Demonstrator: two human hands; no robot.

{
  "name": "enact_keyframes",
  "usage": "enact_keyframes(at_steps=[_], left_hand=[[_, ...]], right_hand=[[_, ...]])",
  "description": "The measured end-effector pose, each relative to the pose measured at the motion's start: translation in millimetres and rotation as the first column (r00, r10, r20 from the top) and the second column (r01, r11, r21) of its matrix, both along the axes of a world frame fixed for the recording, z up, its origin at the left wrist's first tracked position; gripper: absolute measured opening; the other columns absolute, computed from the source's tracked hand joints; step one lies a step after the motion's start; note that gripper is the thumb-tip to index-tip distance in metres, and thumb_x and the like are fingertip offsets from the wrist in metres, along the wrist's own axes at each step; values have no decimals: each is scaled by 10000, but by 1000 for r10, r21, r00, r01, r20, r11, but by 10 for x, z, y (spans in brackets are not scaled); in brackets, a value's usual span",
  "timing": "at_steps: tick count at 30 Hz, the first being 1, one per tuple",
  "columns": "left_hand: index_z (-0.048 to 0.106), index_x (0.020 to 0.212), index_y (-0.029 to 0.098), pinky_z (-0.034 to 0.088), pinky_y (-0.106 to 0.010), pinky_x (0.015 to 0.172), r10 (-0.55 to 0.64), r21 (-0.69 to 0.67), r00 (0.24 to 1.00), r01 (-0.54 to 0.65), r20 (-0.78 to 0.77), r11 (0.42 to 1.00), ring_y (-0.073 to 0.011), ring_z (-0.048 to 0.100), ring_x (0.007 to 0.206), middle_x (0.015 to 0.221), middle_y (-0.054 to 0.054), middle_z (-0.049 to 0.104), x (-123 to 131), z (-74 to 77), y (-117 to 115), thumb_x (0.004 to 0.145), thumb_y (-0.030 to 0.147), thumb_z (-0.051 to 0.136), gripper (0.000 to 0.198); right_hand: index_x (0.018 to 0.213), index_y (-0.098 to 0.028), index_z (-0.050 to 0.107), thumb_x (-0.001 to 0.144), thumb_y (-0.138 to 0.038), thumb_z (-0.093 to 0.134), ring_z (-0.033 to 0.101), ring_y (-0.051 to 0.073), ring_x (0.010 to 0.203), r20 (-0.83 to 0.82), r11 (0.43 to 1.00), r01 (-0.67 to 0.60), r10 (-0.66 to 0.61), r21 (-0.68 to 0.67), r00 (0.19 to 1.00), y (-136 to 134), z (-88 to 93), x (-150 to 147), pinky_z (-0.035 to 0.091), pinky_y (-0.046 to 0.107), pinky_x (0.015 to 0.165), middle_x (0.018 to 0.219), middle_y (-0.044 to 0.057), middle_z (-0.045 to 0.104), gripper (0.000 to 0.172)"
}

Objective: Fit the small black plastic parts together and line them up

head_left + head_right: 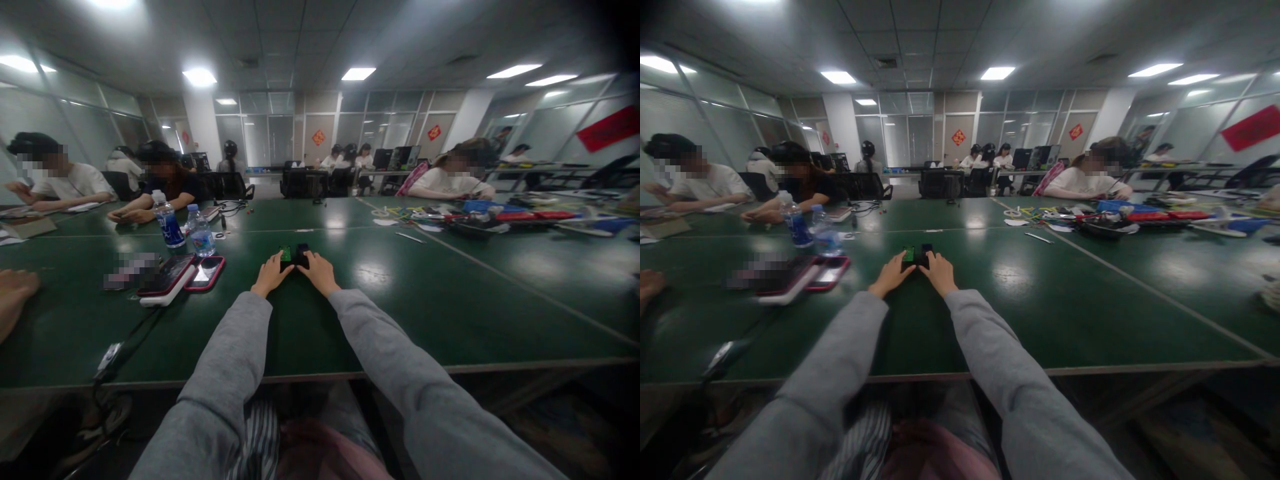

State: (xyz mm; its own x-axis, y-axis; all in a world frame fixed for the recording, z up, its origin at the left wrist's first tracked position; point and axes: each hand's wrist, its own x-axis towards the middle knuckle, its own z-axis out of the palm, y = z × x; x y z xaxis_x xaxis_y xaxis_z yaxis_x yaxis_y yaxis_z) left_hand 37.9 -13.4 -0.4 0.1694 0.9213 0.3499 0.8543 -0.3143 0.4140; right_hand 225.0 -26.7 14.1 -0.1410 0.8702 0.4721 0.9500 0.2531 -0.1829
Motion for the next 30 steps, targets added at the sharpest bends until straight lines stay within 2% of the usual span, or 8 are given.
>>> enact_keyframes(at_steps=[3, 9, 13, 21, 27, 30], left_hand=[[250, 1498, 172, 339, -491, 1073, -7, -16, 1000, 7, 8, 1000, -317, 391, 1372, 1500, -202, 388, -14, 6, -9, 913, 635, 391, 759], [212, 1504, 156, 341, -490, 1071, -30, -20, 999, 30, -10, 999, -318, 387, 1375, 1503, -216, 375, -33, -9, -24, 920, 573, 444, 754], [205, 1503, 151, 348, -480, 1073, -36, -9, 999, 36, -16, 999, -311, 385, 1378, 1505, -211, 373, -29, -24, -11, 925, 531, 463, 738], [209, 1505, 166, 351, -502, 1072, -47, -20, 999, 47, 0, 999, -322, 387, 1374, 1506, -202, 375, -33, -45, 18, 921, 526, 476, 737], [217, 1504, 188, 335, -517, 1080, -50, -31, 999, 50, 22, 998, -325, 374, 1382, 1509, -196, 372, -39, -52, 26, 916, 536, 480, 731], [216, 1503, 182, 333, -523, 1078, -51, -36, 998, 52, 31, 998, -331, 377, 1378, 1506, -202, 372, -49, -51, 28, 911, 531, 494, 741]], right_hand=[[1314, -239, 461, 932, -534, 501, 628, 233, 965, -48, 997, -72, 71, -18, 996, 11, -41, 6, 482, 327, 798, 1088, 97, 632, 484], [1336, -254, 438, 930, -511, 517, 614, 220, 1007, -138, 989, -141, 135, -36, 981, 94, -126, 47, 480, 335, 844, 1114, 80, 631, 487], [1319, -248, 465, 912, -487, 561, 576, 207, 1050, -189, 982, -186, 184, 7, 965, 159, -173, 96, 465, 329, 884, 1118, 75, 603, 482], [1346, -259, 466, 908, -412, 583, 551, 201, 1059, -256, 974, -228, 221, 2, 941, 250, -228, 167, 446, 344, 905, 1127, 71, 587, 479], [1346, -255, 454, 850, -475, 644, 546, 230, 1079, -265, 964, -264, 249, -20, 931, 280, -243, 173, 444, 387, 907, 1153, 80, 586, 575], [1353, -260, 441, 836, -450, 667, 544, 235, 1084, -253, 964, -264, 247, -36, 936, 278, -237, 166, 443, 391, 901, 1183, 84, 581, 595]])
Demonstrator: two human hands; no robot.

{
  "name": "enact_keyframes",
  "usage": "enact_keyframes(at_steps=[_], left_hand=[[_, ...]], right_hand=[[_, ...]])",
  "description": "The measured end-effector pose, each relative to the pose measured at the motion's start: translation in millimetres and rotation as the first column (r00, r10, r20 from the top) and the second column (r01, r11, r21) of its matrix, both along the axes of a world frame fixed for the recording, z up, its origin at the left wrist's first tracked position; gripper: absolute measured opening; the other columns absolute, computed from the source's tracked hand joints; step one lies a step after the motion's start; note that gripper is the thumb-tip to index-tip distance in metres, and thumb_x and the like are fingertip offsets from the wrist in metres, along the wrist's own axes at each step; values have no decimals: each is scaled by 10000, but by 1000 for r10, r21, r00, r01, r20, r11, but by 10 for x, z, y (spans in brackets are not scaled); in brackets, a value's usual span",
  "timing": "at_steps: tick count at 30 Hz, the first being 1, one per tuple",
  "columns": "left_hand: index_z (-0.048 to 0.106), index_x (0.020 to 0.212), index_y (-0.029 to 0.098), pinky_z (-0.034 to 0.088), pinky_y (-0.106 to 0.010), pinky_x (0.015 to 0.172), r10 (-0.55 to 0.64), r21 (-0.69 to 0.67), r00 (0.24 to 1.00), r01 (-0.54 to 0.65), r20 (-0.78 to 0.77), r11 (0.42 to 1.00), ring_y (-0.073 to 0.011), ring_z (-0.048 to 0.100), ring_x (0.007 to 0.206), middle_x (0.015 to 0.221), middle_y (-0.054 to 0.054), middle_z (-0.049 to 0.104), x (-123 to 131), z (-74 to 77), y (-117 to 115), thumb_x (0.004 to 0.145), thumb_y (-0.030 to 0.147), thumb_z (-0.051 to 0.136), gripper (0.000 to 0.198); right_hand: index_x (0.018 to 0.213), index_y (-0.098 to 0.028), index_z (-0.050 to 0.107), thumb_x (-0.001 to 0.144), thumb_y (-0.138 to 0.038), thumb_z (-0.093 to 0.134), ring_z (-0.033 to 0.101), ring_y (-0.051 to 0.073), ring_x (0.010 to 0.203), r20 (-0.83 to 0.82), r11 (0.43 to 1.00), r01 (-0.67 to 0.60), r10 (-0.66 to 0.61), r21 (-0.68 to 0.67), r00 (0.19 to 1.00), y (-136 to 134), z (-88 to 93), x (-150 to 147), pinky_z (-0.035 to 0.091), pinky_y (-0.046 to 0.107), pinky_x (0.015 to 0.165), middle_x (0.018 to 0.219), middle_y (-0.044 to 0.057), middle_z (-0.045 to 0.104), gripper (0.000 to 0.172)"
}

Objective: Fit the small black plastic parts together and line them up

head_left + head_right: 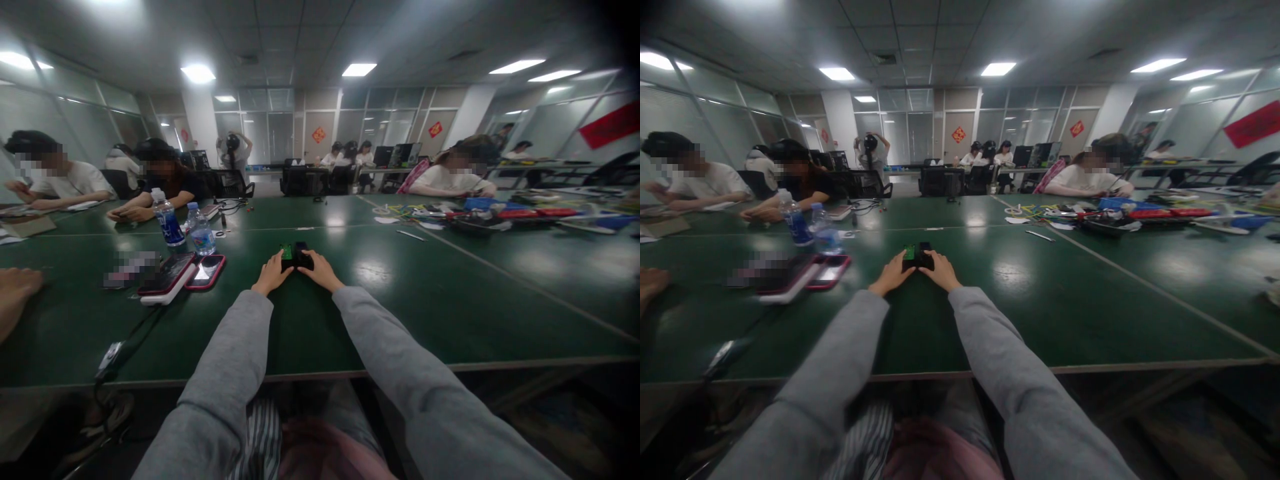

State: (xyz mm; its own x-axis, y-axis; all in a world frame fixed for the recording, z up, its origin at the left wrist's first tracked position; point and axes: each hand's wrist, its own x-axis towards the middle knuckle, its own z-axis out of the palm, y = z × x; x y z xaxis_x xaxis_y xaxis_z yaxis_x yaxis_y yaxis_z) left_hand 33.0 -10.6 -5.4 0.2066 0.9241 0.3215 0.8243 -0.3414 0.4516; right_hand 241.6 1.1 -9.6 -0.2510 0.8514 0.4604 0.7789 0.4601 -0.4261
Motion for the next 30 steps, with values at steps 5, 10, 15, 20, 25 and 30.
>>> enact_keyframes(at_steps=[5, 10, 15, 20, 25, 30], left_hand=[[207, 1504, 154, 339, -510, 1079, -13, 11, 1000, 13, -3, 1000, -324, 382, 1373, 1496, -206, 384, -18, -7, -5, 914, 502, 501, 745], [225, 1499, 173, 349, -505, 1068, 2, 19, 1000, -2, -12, 1000, -327, 394, 1362, 1496, -201, 385, -20, -20, 12, 913, 486, 508, 722], [155, 1525, 162, 349, -521, 1062, 4, -18, 1000, -5, -28, 1000, -342, 407, 1350, 1499, -217, 374, -14, -14, 28, 920, 467, 490, 756], [66, 1542, 150, 357, -526, 1051, -1, -31, 999, 0, -34, 1000, -352, 418, 1339, 1494, -231, 372, -15, -7, 19, 917, 437, 497, 811], [68, 1539, 147, 362, -527, 1044, -5, -18, 999, 4, -43, 1000, -352, 409, 1345, 1493, -231, 370, -21, -14, 20, 920, 427, 495, 803], [127, 1529, 158, 359, -513, 1052, 2, -18, 999, -2, -49, 1000, -342, 406, 1351, 1499, -229, 364, -19, -21, 31, 920, 424, 502, 763]], right_hand=[[1359, -283, 436, 848, -385, 663, 549, 231, 1081, 14, 1000, -17, 17, -14, 1000, -9, 8, -11, 439, 396, 900, 1195, 71, 593, 569], [1385, -299, 421, 857, -365, 650, 541, 231, 1111, 55, 1000, -15, 15, -1, 998, -4, 4, -23, 442, 399, 905, 1268, 58, 576, 579], [1456, -340, 359, 903, -382, 580, 530, 233, 1130, 111, 1000, -29, 29, -1, 993, -5, 1, -38, 438, 423, 931, 1345, 49, 543, 597], [1478, -356, 328, 923, -410, 542, 517, 245, 1149, 131, 999, -40, 41, -10, 991, -13, 6, -49, 433, 436, 936, 1393, 42, 512, 597], [1473, -353, 322, 902, -466, 570, 511, 256, 1147, 129, 999, -32, 35, -25, 991, -28, 7, -65, 416, 464, 942, 1356, 58, 531, 632], [1433, -332, 373, 900, -488, 575, 517, 243, 1128, 89, 1000, -15, 15, -6, 996, -47, 20, -78, 417, 421, 936, 1283, 65, 560, 591]])
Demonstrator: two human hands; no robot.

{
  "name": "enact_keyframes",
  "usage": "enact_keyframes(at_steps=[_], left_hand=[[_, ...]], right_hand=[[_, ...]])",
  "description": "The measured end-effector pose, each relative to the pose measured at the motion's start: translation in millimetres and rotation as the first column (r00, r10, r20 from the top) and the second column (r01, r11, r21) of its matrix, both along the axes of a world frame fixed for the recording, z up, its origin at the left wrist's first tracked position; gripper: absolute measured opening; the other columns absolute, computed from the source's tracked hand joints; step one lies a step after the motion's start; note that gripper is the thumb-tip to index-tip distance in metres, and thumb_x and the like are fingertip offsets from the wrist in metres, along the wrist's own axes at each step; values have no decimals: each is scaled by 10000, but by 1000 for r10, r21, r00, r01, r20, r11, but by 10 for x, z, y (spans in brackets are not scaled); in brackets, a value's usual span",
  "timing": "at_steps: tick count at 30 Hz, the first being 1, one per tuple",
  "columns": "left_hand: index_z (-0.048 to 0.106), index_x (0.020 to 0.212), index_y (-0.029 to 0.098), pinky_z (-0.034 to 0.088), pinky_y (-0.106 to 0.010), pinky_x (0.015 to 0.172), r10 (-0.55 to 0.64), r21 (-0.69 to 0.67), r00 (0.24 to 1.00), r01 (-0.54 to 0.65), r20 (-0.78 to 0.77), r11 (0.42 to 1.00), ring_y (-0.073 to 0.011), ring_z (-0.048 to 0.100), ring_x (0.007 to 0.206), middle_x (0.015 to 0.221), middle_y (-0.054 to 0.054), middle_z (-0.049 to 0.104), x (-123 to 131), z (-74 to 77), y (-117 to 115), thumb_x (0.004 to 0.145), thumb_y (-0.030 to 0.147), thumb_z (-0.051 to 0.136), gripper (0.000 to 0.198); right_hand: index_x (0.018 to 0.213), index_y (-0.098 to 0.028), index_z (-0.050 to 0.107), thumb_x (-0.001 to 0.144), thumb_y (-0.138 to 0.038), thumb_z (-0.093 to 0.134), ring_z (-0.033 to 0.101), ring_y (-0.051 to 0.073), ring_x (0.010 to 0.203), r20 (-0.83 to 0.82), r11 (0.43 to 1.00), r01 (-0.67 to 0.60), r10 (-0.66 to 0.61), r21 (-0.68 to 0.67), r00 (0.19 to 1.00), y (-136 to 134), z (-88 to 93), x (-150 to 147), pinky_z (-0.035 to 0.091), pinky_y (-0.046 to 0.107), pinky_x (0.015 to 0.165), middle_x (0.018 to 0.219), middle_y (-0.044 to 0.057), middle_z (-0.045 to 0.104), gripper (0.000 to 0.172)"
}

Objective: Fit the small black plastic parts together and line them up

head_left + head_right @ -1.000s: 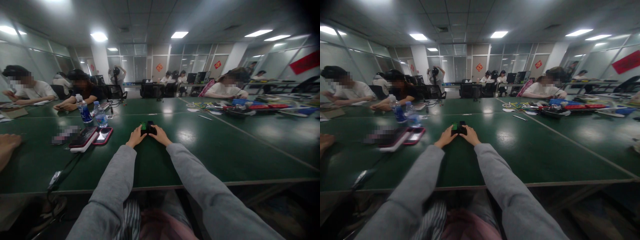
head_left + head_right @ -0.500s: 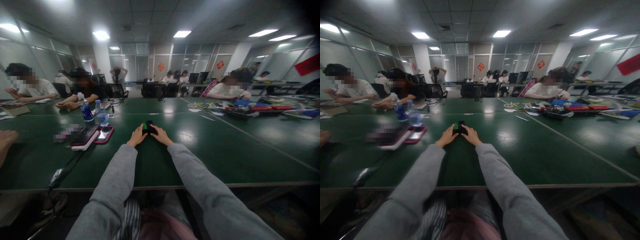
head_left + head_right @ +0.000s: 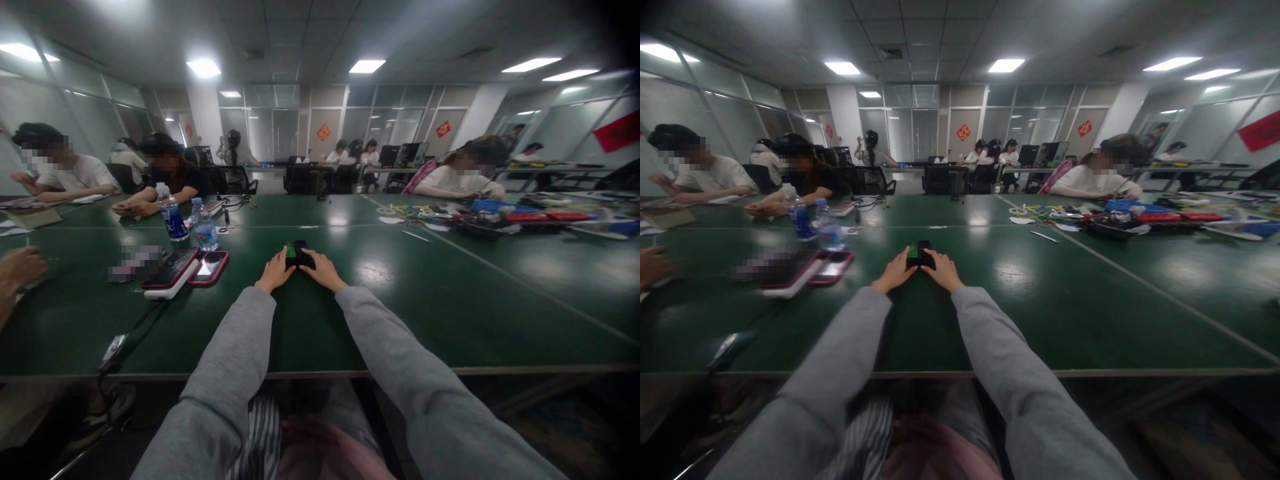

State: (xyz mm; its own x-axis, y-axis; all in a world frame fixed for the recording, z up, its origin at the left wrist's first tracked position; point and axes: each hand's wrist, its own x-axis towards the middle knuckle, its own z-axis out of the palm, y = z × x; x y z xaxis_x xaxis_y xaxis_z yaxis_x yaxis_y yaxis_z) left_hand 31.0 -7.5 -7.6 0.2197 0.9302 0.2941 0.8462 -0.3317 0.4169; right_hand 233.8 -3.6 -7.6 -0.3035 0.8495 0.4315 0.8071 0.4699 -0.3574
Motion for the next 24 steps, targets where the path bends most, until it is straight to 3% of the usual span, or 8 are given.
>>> enact_keyframes(at_steps=[7, 13, 24], left_hand=[[196, 1505, 144, 365, -495, 1049, 1, 26, 1000, 0, -19, 1000, -333, 405, 1354, 1487, -226, 383, 3, 0, -6, 923, 426, 501, 715], [206, 1502, 135, 373, -485, 1042, 0, 51, 999, 1, -35, 999, -334, 427, 1333, 1471, -227, 402, -5, 6, -13, 920, 435, 502, 719], [189, 1515, 137, 348, -533, 1056, -19, 11, 1000, 19, 13, 1000, -361, 406, 1347, 1491, -241, 372, -18, 28, -30, 914, 454, 508, 751]], right_hand=[[1294, -254, 496, 868, -557, 589, 540, 244, 1043, -24, 991, 113, -111, 75, 994, -39, 46, -13, 448, 362, 868, 1124, 84, 614, 531], [1259, -231, 501, 881, -430, 590, 532, 245, 1058, -13, 980, 174, -174, 95, 985, -75, 79, -14, 439, 347, 873, 1114, 84, 618, 436], [1265, -255, 503, 880, -379, 574, 557, 244, 992, -37, 916, 401, -401, -11, 915, -79, 173, 134, 431, 335, 809, 1066, 92, 605, 410]])
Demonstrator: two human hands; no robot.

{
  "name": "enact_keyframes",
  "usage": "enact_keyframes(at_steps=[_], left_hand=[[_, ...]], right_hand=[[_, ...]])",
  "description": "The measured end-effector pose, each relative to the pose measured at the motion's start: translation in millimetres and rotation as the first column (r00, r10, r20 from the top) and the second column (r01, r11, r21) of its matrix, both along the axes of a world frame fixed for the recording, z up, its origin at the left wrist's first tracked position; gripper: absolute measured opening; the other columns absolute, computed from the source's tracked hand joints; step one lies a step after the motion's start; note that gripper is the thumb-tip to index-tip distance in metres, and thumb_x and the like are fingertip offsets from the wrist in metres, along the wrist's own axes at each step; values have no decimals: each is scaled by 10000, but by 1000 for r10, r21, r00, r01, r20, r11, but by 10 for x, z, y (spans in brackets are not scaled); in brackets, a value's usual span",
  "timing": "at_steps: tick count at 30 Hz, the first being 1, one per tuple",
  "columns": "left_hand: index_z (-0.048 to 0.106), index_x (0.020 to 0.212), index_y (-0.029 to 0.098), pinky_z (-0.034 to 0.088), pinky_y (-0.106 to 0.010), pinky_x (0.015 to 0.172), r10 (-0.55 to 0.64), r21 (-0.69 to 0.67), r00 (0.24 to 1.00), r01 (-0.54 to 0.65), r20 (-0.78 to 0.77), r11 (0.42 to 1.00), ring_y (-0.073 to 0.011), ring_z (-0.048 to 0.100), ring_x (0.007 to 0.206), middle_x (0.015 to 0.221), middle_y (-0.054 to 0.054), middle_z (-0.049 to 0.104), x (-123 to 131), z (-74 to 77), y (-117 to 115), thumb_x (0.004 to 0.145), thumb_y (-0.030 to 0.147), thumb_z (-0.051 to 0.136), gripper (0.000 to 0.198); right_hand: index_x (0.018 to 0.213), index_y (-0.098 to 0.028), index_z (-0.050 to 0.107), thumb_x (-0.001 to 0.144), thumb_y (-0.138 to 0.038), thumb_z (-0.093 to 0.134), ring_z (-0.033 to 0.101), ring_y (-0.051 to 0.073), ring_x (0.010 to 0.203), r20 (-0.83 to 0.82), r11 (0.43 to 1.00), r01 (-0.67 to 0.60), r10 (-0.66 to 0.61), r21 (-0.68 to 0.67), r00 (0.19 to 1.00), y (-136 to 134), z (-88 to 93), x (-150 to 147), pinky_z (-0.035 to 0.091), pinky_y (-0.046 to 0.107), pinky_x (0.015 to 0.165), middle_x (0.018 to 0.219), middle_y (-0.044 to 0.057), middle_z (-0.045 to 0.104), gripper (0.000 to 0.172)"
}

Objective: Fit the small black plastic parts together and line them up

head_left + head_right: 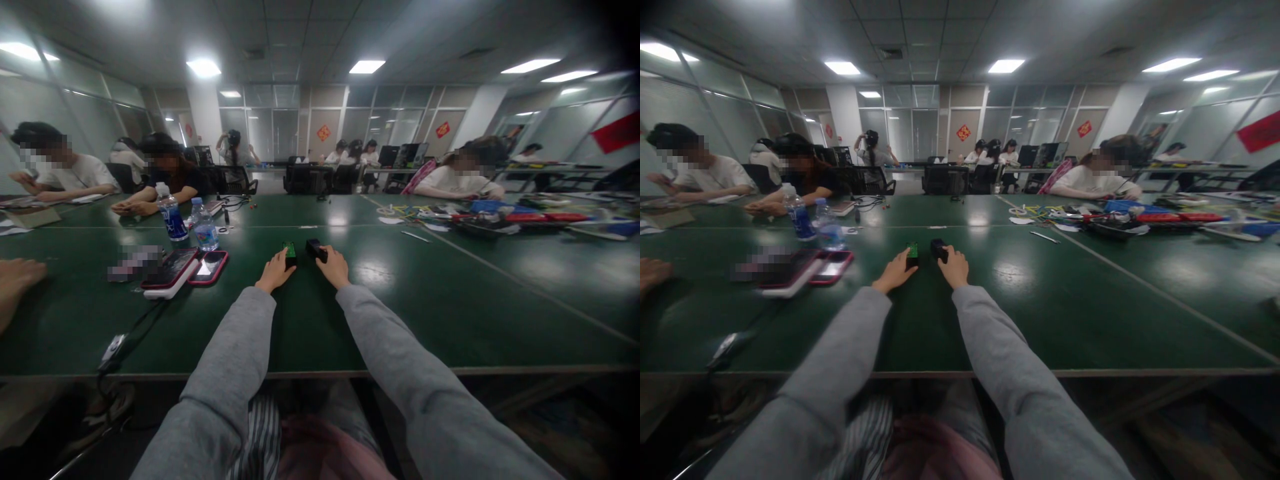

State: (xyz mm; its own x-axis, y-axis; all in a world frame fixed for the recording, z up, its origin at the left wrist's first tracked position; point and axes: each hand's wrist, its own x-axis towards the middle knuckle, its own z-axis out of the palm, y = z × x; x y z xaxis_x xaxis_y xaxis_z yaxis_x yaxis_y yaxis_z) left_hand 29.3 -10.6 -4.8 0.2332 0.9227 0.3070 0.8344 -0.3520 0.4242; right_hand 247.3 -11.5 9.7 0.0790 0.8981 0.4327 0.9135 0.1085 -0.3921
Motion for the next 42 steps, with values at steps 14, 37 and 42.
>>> enact_keyframes(at_steps=[14, 37, 42], left_hand=[[179, 1515, 141, 348, -521, 1062, -11, -13, 1000, 10, -20, 1000, -344, 391, 1362, 1501, -231, 362, -26, -14, 13, 920, 455, 496, 744], [194, 1508, 171, 318, -534, 1081, -22, -17, 999, 22, 28, 1000, -341, 359, 1388, 1516, -223, 344, -35, 9, -7, 911, 457, 510, 734], [200, 1504, 158, 315, -537, 1073, -18, -24, 999, 19, 27, 1000, -352, 368, 1378, 1509, -239, 345, -31, 21, -18, 910, 443, 516, 731]], right_hand=[[1242, -188, 532, 902, -444, 443, 480, 288, 1084, -244, 854, 400, -332, 332, 911, 28, 151, 349, 314, 425, 902, 1122, 136, 594, 435], [1215, -235, 608, 938, -410, 450, 407, 284, 1151, -112, 970, 234, -225, 70, 968, 26, 9, 274, 320, 422, 927, 1199, 138, 543, 364], [1104, -222, 638, 899, -304, 463, 475, 244, 1062, -150, 981, 196, -194, -2, 969, 91, -26, 350, 365, 386, 899, 1089, 97, 610, 282]])
